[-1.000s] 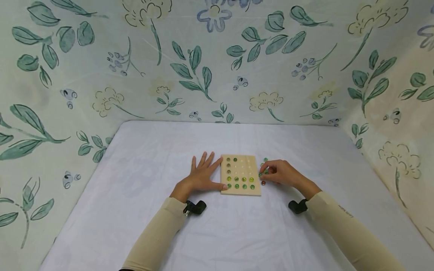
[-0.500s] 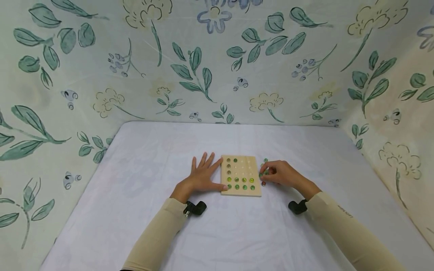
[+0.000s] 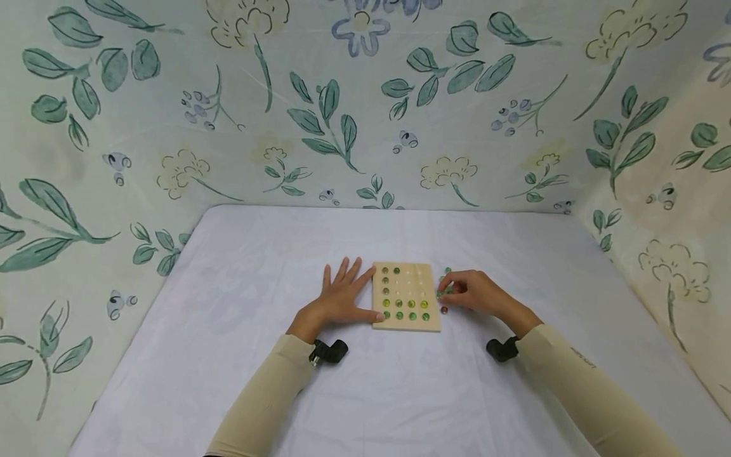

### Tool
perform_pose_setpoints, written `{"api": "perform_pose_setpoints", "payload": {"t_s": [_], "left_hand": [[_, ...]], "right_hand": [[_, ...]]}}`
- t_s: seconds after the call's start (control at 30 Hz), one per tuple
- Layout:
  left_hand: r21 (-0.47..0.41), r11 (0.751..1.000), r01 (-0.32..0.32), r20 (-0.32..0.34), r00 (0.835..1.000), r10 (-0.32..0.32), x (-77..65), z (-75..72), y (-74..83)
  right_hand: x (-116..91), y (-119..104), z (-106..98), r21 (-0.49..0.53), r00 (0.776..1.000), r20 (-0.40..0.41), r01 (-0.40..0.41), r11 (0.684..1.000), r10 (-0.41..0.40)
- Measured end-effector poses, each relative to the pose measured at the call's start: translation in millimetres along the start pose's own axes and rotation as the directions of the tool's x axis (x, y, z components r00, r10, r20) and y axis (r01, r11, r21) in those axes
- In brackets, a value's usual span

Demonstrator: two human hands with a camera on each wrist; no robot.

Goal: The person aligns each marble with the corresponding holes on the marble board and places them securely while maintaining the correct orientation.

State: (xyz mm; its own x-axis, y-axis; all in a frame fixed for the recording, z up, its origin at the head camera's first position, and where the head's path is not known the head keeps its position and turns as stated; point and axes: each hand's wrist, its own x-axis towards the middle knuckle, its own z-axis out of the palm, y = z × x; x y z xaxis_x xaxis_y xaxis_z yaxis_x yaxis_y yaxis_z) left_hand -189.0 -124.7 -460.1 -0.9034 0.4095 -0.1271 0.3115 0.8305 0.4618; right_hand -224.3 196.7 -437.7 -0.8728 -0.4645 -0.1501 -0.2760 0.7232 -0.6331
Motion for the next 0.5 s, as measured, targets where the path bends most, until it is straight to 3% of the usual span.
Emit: {"api": "perform_pose_setpoints", "payload": {"t_s": [0.5], "left_hand": [[0.007,1.0,0.007,-0.001,1.0,-0.007,0.9,2.0,-2.3]], "right_hand": [[4.7,-7.6,-4.5,0.019,1.0,-0.011,-0.007,1.0,0.008]]}}
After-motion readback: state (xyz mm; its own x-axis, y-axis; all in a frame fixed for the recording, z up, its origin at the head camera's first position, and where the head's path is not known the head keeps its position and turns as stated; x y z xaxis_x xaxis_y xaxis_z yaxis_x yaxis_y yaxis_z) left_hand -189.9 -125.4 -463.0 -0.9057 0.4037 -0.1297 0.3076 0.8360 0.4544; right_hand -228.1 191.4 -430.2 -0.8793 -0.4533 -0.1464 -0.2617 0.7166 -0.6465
